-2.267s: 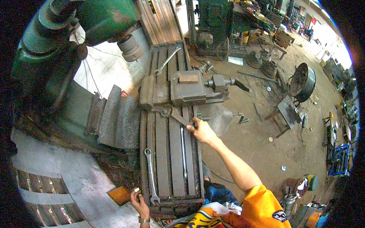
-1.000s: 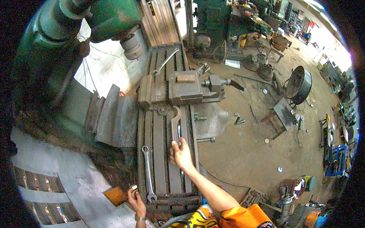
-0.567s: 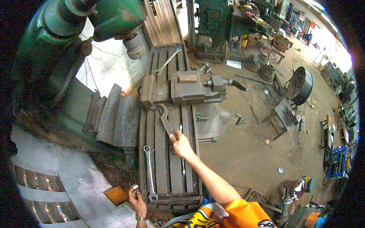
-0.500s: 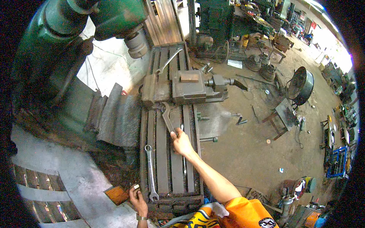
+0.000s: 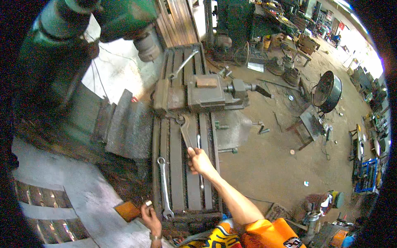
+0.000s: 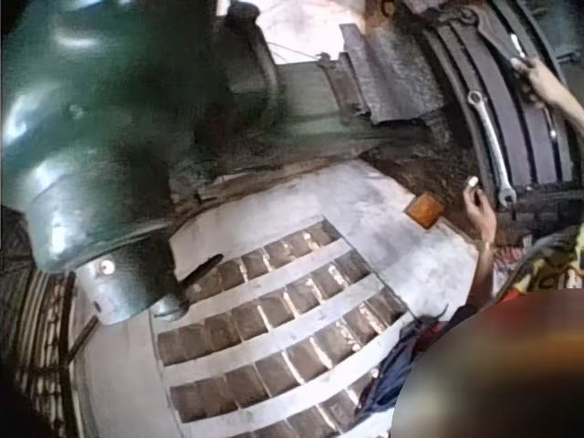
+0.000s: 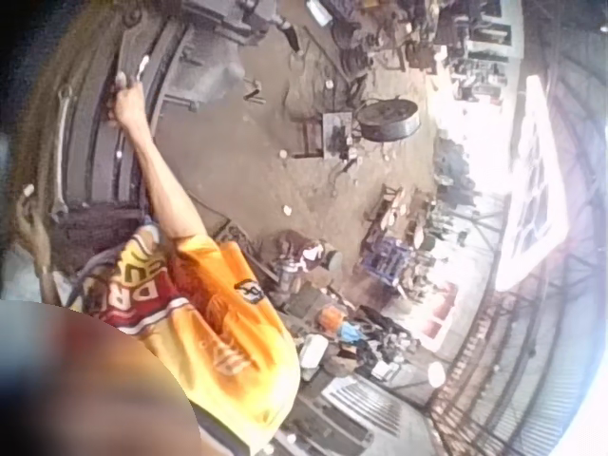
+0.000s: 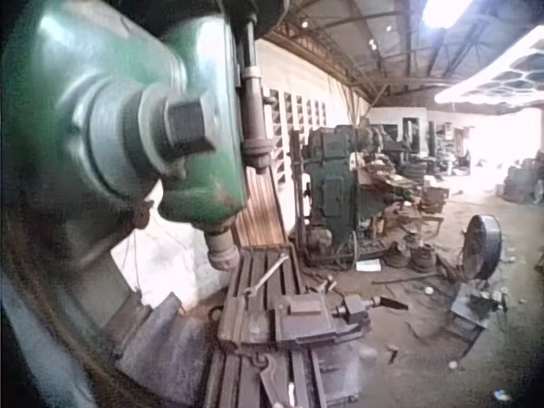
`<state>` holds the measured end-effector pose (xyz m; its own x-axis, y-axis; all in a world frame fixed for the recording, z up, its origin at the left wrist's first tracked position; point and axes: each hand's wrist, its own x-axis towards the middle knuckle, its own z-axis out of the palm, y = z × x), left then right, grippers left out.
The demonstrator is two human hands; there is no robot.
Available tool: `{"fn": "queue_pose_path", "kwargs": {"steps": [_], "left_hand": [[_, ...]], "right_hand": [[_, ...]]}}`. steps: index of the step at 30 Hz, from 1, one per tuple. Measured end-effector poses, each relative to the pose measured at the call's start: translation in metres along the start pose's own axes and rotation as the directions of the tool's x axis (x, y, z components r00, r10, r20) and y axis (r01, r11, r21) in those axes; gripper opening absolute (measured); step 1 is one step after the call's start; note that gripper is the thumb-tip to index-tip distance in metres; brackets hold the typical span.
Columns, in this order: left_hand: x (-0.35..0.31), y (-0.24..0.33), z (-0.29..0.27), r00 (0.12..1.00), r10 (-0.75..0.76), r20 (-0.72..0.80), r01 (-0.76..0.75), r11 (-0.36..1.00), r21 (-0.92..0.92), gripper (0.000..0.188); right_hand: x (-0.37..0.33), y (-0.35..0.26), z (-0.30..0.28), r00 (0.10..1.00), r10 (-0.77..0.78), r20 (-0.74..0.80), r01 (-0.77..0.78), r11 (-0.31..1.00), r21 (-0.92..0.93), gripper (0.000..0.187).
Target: The person uses two wrenches to loosen and tighten bolts on the milling machine table, then removes a metal block and repositions it. The person also adjusts the machine's handle and lever to align the workpiece.
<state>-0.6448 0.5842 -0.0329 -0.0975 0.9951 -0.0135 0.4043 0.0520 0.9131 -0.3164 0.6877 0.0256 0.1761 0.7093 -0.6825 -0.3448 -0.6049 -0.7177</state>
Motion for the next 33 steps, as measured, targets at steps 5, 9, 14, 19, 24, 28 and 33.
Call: {"fn": "queue_pose_path", "kwargs": {"steps": [5,9,14,19,24,28,33], "left_hand": [[-0.001,0.001,0.001,0.998,-0.063,0.000,0.063,0.998,-0.014,0.029],[0.001,0.005,0.002,0.999,-0.040,-0.022,0.040,0.999,0.017,0.029],[0.000,0.006,0.005,0.998,-0.040,-0.050,0.040,0.999,0.011,0.030],[0.000,0.006,0.006,0.998,0.017,-0.056,-0.016,1.000,0.020,0.030],[-0.003,0.001,0.003,0.999,-0.009,-0.038,0.011,0.998,0.054,0.029],[-0.003,-0.001,0.002,1.000,-0.015,-0.017,0.016,0.999,0.042,0.028],[0.000,0.004,0.002,1.000,0.008,-0.006,-0.007,0.997,0.082,0.028]], "right_hand": [[-0.003,-0.008,-0.004,0.986,-0.168,0.009,0.168,0.986,-0.009,0.034],[-0.006,-0.012,-0.009,0.996,0.071,0.060,-0.074,0.996,0.056,0.034],[-0.005,-0.009,-0.011,0.995,-0.092,0.043,0.095,0.993,-0.065,0.035],[-0.004,-0.008,-0.012,0.982,-0.190,0.025,0.189,0.982,0.006,0.034],[0.003,-0.007,-0.012,0.993,0.039,0.111,-0.054,0.989,0.137,0.034],[0.006,-0.005,-0.017,0.984,-0.164,0.070,0.158,0.985,0.075,0.034],[0.001,-0.011,-0.025,0.979,0.019,0.203,-0.054,0.985,0.165,0.036]]}}
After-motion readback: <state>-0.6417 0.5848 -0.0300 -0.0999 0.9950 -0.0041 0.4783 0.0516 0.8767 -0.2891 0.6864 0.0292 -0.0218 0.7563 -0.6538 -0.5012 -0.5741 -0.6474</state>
